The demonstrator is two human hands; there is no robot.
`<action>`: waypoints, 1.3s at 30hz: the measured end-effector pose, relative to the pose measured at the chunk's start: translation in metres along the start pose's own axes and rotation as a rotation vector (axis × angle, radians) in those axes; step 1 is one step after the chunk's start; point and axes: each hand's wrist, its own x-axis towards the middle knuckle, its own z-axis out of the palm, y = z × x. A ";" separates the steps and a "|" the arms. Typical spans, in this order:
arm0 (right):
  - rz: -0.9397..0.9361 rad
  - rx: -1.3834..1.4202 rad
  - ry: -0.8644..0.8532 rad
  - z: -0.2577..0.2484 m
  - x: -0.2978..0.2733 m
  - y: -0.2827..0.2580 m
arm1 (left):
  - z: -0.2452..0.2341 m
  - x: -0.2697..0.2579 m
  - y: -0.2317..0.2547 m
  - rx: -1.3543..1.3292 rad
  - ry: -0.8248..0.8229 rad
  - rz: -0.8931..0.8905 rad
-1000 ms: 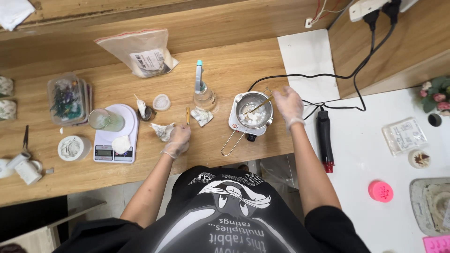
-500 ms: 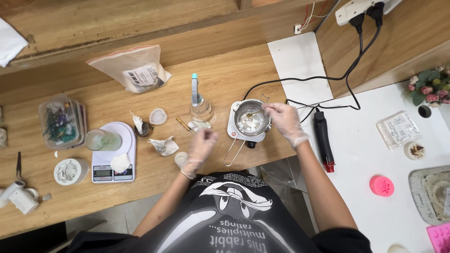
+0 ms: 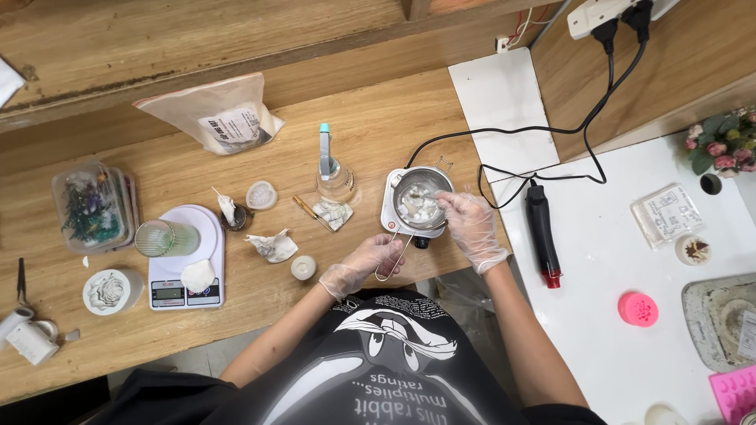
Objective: Preparing and melting wax for candle production at a workstation.
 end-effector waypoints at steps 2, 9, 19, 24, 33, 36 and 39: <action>0.030 0.014 -0.022 0.002 -0.001 -0.001 | 0.002 -0.001 0.001 -0.011 -0.005 -0.001; -0.032 -0.082 -0.048 0.003 0.006 -0.002 | -0.006 0.031 -0.028 -0.042 0.036 -0.002; 0.262 0.140 -0.156 -0.002 0.013 -0.001 | -0.003 0.014 0.001 0.099 0.187 0.122; -0.200 -0.159 -0.121 -0.014 0.027 0.020 | -0.007 -0.004 0.030 0.404 0.272 0.194; -0.377 -0.840 -0.325 -0.035 0.055 0.011 | -0.009 -0.020 0.060 0.634 0.276 0.192; -0.498 -0.867 -0.309 -0.028 0.054 0.013 | -0.009 -0.023 0.063 0.683 0.275 0.203; -0.494 -0.957 -0.488 -0.018 0.057 0.028 | -0.012 -0.018 0.060 0.697 0.268 0.232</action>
